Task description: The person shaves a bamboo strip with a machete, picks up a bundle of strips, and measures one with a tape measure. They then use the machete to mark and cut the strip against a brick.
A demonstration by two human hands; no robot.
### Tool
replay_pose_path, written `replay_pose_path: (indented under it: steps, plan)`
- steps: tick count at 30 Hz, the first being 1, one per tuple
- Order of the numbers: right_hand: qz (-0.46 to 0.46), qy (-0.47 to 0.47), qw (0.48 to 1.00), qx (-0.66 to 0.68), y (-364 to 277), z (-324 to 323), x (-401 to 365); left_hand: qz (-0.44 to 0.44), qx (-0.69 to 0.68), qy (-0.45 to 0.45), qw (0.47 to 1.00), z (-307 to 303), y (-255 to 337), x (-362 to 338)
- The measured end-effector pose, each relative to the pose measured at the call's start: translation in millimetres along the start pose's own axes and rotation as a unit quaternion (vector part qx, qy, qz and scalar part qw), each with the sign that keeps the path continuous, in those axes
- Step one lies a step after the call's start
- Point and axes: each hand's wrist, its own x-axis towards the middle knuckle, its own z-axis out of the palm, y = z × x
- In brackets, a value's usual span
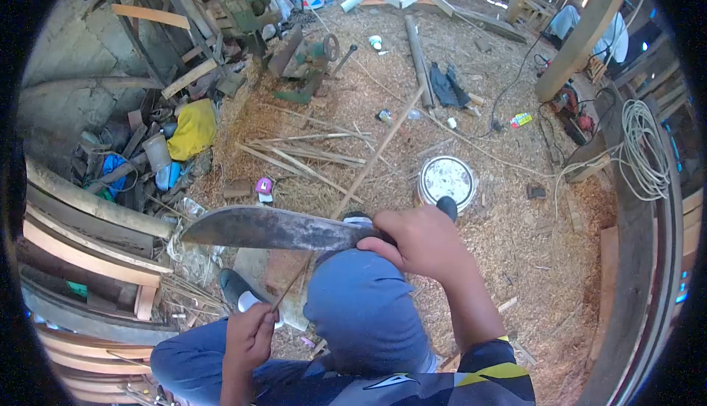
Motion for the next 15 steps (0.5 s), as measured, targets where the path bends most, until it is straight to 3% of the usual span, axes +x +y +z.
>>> replay_pose_path:
  steps: [3, 9, 12, 15]
  plan:
    - [0.025, 0.002, 1.000, 0.002, 2, 2, -3, -0.048, -0.049, -0.019, 0.997, -4, -18, -25]
    - [0.042, 0.029, 0.999, 0.018, -2, -2, -12, -0.036, -0.054, 0.003, 0.998, -5, -25, -45]
    - [0.128, 0.068, 0.988, 0.061, 21, -2, -31, -0.079, -0.035, 0.014, 0.996, -17, -47, -79]
    - [0.280, 0.103, 0.953, 0.050, 37, -8, -51, -0.149, -0.001, 0.021, 0.989, -37, -59, -102]
